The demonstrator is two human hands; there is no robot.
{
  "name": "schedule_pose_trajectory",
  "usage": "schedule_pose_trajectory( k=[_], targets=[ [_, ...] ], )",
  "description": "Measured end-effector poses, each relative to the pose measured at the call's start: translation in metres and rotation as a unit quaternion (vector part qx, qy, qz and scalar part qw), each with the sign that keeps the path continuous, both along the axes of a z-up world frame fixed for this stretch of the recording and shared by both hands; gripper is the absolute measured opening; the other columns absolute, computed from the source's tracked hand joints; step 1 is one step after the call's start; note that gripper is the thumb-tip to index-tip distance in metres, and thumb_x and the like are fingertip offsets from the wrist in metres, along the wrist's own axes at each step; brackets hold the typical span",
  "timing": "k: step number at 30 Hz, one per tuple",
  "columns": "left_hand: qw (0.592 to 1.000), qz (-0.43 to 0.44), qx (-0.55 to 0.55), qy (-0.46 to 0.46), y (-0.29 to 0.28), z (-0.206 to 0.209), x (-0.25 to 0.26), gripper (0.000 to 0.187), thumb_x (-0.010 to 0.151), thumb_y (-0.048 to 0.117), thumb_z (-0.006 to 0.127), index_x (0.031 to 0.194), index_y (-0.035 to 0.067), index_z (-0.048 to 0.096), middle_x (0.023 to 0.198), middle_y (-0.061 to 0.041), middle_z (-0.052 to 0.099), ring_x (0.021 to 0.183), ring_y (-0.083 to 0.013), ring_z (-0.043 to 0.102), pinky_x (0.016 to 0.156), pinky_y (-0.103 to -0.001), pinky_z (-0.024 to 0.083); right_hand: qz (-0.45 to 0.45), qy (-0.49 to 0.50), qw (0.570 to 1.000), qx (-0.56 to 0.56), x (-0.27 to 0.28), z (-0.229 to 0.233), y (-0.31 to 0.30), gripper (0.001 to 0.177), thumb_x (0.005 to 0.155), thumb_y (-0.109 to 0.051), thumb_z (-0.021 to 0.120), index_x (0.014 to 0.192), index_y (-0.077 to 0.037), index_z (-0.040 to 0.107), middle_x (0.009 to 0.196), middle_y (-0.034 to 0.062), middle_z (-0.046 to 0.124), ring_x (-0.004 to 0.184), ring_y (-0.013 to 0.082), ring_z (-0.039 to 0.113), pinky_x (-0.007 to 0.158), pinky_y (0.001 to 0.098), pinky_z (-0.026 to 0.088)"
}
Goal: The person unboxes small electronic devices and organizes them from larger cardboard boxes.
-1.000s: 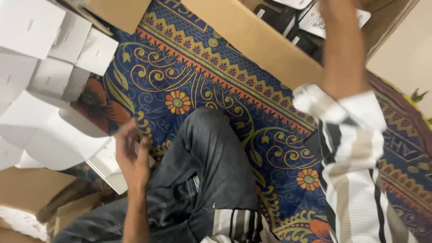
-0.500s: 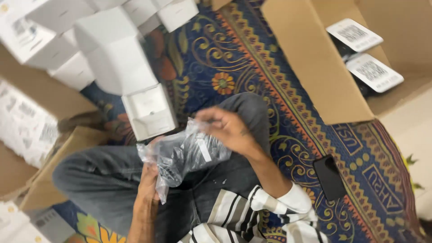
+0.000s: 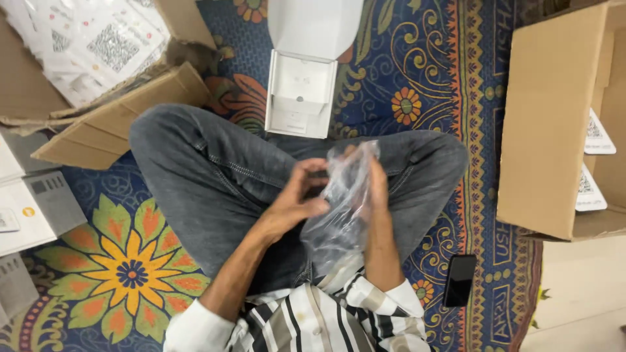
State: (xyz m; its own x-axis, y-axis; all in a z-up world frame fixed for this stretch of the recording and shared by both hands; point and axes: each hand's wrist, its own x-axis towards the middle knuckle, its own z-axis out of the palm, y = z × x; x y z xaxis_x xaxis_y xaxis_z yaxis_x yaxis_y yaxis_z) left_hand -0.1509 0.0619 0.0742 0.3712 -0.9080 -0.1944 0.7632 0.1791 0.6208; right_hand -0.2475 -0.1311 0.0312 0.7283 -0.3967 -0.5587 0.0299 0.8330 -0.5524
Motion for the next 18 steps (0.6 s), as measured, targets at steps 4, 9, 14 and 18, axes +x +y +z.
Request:
schedule_pose_trajectory(
  k=[4,9,14,18],
  targets=[
    [0.988,-0.091,0.020,0.121,0.005,-0.017,0.001,0.114,0.076,0.051,0.083,0.162,0.024,0.014,0.162,0.000,0.032,0.149,-0.0193,0.035,0.121,-0.042,0.034,0.099,-0.126,0.979,-0.122,0.027,0.029,0.015,0.026,0.111,-0.022,0.059,0.121,0.002,0.062,0.113,0.0119,0.067,0.103,0.0232,0.067,0.091,0.0350,0.055],
    [0.991,0.070,0.087,0.074,-0.010,-0.011,-0.006,0.099,0.082,0.045,0.084,0.159,0.004,0.037,0.146,-0.011,0.054,0.133,-0.0233,0.053,0.113,-0.039,0.043,0.070,0.030,0.860,-0.504,0.039,0.086,-0.001,0.051,0.102,-0.009,0.066,0.149,-0.004,0.045,0.148,0.0113,0.047,0.133,0.0186,0.051,0.113,0.0319,0.045],
    [0.942,0.183,0.278,-0.052,-0.041,0.026,0.008,0.066,0.080,0.021,0.086,0.134,-0.002,0.054,0.115,-0.012,0.072,0.102,-0.0220,0.069,0.090,-0.037,0.059,0.217,-0.098,0.927,-0.291,0.011,0.090,0.000,0.063,0.100,-0.025,0.066,0.155,-0.009,0.039,0.154,0.0102,0.049,0.141,0.0164,0.049,0.119,0.0303,0.039],
    [0.935,0.178,0.199,-0.234,-0.039,0.041,0.013,0.041,0.090,0.012,0.079,0.127,0.002,0.064,0.113,-0.003,0.072,0.101,-0.0113,0.065,0.092,-0.028,0.055,0.132,0.077,0.864,-0.480,-0.006,0.073,0.019,0.048,0.101,-0.026,0.069,0.139,0.001,0.057,0.131,0.0094,0.066,0.118,0.0177,0.062,0.105,0.0311,0.048]
  ],
)
